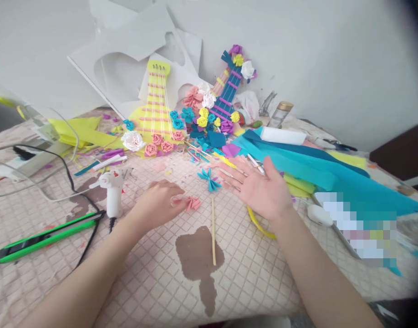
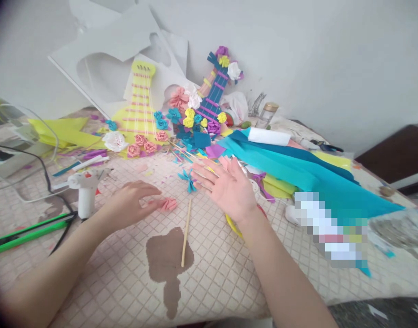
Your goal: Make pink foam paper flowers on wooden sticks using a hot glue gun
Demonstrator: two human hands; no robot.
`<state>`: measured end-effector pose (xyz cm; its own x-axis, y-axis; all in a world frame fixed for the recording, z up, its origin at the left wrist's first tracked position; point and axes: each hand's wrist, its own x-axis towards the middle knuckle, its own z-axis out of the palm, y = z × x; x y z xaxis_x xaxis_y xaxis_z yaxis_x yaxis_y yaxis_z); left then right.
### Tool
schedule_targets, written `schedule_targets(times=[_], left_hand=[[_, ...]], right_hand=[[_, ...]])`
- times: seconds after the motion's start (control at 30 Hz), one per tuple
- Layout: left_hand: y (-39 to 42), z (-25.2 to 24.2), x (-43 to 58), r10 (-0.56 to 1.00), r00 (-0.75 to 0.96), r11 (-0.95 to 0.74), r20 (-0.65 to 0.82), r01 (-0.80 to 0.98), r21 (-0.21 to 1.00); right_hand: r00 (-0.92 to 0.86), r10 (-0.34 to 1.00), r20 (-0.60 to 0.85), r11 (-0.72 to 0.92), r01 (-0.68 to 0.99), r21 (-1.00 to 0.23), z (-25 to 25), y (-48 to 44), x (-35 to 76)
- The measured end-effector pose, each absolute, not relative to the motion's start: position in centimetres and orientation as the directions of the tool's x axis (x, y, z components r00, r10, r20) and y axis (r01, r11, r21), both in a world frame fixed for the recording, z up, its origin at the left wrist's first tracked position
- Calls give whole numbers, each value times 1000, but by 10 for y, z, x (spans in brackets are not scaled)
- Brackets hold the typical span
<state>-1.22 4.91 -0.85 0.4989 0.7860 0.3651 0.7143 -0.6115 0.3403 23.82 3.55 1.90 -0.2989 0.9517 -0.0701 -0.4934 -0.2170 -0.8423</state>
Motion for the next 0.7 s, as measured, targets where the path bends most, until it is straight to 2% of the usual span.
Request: schedule_targets(times=[0.1,0.2,0.27,0.5,0.7], left_hand=[[45,-6,-6,788,421,-592,450,718,365],[39,-6,5,713,394,-688,580,553,470],[35,-8,13,708,382,-700,593,485,523],[37,-11,13,877,309,-467,367,374,801],[52,-9,0,957,62,-289,285,329,899]], right_hand=[[-390,913,-116,-328,-536,-778,18,30,229],[-523,838,-158,-461,-521,-718,15,24,217],[-618,773,-145,-523,-490,-698,10,20,210],[-722,684,-106,-562,-429,-707,3,19,204],[-666,731,-150,-543,-434,-719,13,20,212]])
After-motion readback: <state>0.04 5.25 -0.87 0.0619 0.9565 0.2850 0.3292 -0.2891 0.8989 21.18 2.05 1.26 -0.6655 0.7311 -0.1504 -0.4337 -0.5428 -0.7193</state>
